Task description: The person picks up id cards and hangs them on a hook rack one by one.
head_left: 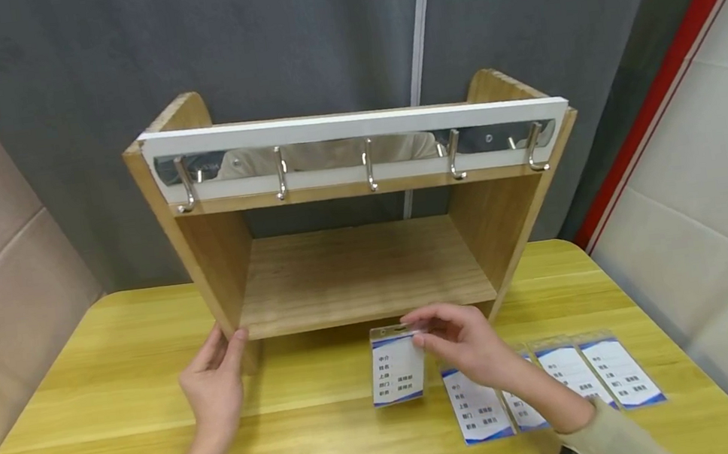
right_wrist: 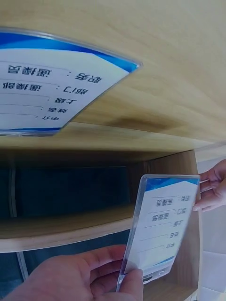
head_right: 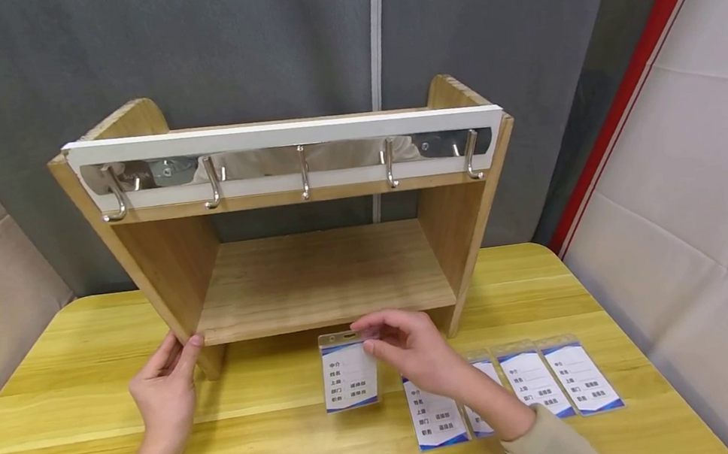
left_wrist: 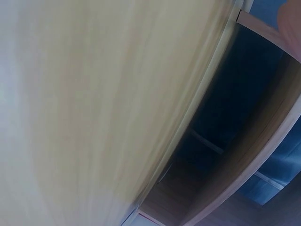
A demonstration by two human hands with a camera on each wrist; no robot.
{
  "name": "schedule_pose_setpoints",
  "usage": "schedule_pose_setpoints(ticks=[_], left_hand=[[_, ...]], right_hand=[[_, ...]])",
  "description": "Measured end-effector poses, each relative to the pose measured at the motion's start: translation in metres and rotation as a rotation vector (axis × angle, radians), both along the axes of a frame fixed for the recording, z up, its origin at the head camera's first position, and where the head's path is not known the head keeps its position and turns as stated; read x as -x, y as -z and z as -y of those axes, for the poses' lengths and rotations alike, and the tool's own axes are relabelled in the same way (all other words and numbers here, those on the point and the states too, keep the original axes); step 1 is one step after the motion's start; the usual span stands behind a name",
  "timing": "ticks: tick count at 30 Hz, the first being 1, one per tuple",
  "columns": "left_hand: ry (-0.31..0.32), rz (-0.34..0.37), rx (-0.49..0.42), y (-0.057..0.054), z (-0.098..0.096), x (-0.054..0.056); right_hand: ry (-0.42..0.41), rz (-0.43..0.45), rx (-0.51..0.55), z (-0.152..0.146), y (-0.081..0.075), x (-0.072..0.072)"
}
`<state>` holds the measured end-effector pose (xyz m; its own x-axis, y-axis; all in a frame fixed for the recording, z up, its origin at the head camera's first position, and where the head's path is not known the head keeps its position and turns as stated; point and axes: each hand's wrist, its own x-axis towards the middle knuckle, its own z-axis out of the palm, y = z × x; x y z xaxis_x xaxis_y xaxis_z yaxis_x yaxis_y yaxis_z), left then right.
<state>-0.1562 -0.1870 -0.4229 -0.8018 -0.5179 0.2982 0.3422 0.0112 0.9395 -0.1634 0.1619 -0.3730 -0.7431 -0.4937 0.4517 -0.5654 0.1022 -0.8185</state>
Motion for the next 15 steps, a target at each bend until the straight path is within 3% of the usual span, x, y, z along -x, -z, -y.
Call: schedule_pose_setpoints(ticks=[15], left_hand=[[-0.018, -0.01, -0.015, 0.0, -0.001, 0.0]], right_hand=[[0.05, -0.171, 0.055, 0.008, -0.016, 0.01]])
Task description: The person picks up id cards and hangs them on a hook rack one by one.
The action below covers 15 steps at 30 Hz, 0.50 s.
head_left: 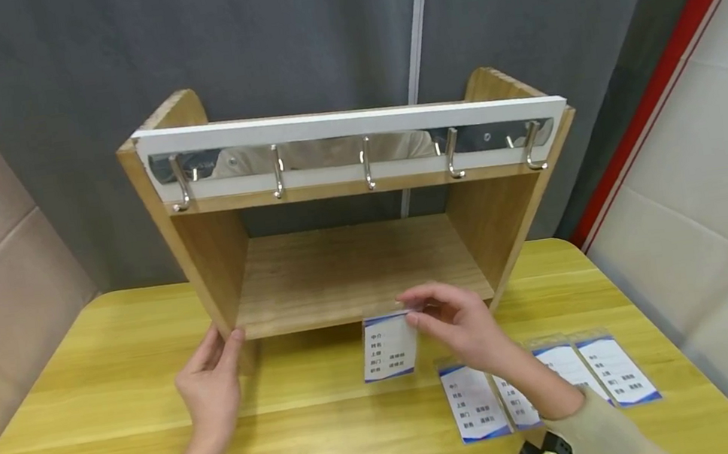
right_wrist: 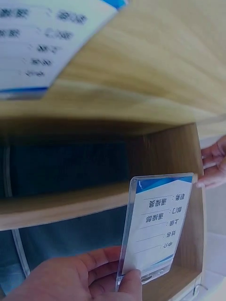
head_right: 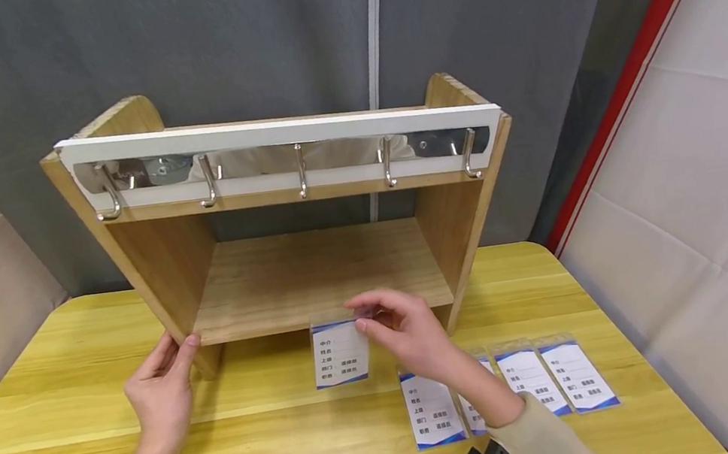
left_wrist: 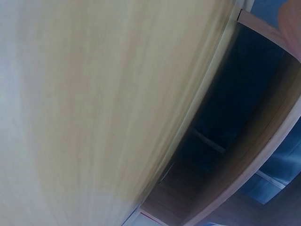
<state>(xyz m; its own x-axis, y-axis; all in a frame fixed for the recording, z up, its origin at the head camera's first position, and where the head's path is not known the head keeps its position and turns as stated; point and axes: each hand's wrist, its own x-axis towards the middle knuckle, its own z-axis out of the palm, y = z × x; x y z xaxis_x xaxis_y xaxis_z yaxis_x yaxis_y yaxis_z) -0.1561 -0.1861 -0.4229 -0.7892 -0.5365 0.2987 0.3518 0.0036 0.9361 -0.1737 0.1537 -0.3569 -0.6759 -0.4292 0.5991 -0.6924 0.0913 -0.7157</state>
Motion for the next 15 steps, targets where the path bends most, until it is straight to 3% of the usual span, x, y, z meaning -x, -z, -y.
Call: schedule_pose_setpoints(ticks=[15], left_hand=[[0.008, -0.007, -0.005, -0.001, 0.002, 0.001]], right_hand=[[0.007, -0.089, 0.164, 0.032, -0.027, 0.004]])
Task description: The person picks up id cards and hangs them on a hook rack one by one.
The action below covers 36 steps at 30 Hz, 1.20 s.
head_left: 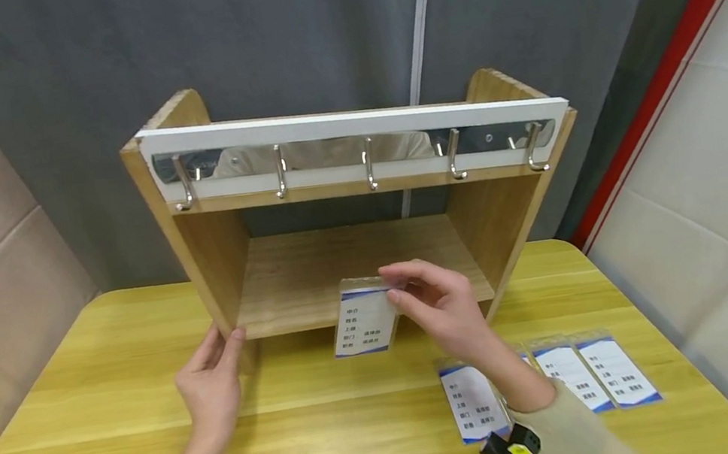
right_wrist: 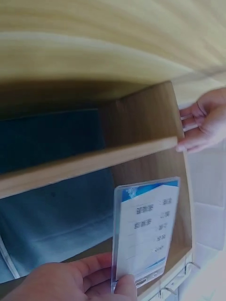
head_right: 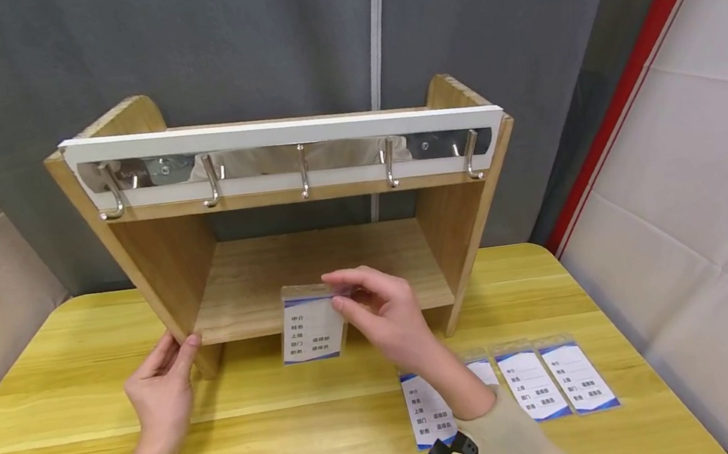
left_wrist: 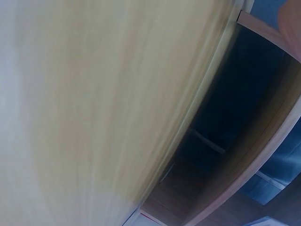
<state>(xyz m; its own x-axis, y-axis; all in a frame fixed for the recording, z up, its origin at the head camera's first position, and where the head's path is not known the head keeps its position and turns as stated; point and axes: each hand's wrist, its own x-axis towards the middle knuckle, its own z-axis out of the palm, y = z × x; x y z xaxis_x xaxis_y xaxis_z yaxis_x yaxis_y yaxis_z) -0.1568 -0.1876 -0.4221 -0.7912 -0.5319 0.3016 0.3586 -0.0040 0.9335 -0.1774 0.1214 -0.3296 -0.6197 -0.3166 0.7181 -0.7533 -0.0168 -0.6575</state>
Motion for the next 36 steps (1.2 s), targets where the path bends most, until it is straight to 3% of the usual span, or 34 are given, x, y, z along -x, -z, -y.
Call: schedule_pose_setpoints(ticks=[11, 26, 36], left_hand=[[0.006, 0.015, 0.017, -0.001, -0.001, 0.0], [0.013, -0.009, 0.005, -0.001, -0.001, -0.001], [0.016, -0.013, -0.01, 0.0, 0.0, -0.001]], right_hand=[[-0.006, -0.072, 0.137, 0.021, -0.013, 0.004], [-0.023, -0.201, 0.207, 0.047, -0.024, 0.012], [-0.014, -0.215, 0.196, 0.063, -0.034, 0.016]])
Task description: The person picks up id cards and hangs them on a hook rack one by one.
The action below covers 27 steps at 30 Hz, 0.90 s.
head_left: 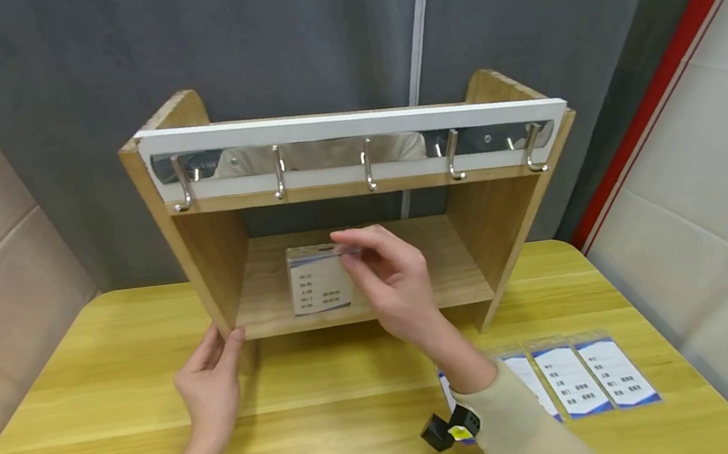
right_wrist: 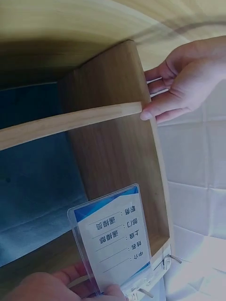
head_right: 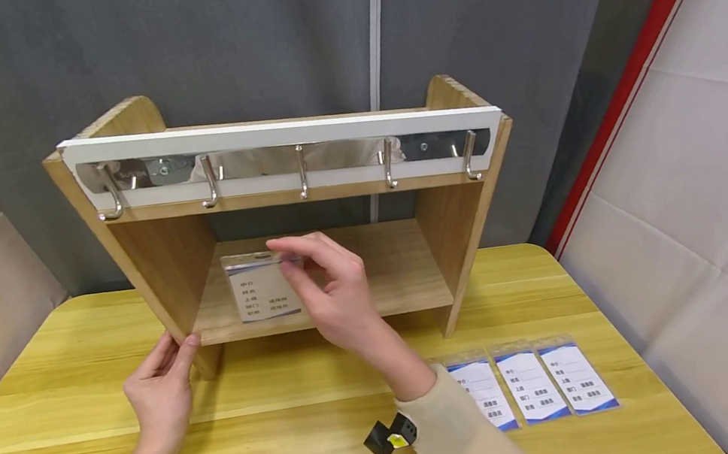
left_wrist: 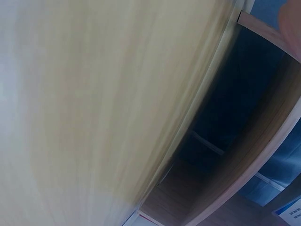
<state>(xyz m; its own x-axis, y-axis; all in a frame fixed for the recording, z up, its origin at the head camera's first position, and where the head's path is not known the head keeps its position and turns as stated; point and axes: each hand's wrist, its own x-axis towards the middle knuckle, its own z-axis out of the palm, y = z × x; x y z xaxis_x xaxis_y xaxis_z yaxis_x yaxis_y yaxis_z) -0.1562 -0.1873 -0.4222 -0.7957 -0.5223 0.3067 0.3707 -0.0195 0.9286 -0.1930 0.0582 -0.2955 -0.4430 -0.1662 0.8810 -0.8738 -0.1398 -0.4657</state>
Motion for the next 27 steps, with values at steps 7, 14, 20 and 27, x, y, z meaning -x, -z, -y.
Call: schedule_pose_setpoints(ticks=[7, 14, 20, 27], left_hand=[[0.001, 0.003, -0.001, 0.001, 0.001, 0.0], [-0.008, -0.001, -0.01, 0.002, 0.0, 0.003], [-0.015, -0.011, -0.01, 0.001, 0.0, 0.003], [-0.016, -0.016, 0.027, 0.002, 0.0, 0.003]], right_hand=[[-0.013, -0.046, 0.009, 0.011, -0.005, 0.005], [-0.013, -0.063, 0.015, 0.021, -0.007, 0.007], [-0.012, -0.074, 0.01, 0.028, -0.01, 0.008], [-0.022, -0.106, -0.007, 0.037, -0.016, 0.008]])
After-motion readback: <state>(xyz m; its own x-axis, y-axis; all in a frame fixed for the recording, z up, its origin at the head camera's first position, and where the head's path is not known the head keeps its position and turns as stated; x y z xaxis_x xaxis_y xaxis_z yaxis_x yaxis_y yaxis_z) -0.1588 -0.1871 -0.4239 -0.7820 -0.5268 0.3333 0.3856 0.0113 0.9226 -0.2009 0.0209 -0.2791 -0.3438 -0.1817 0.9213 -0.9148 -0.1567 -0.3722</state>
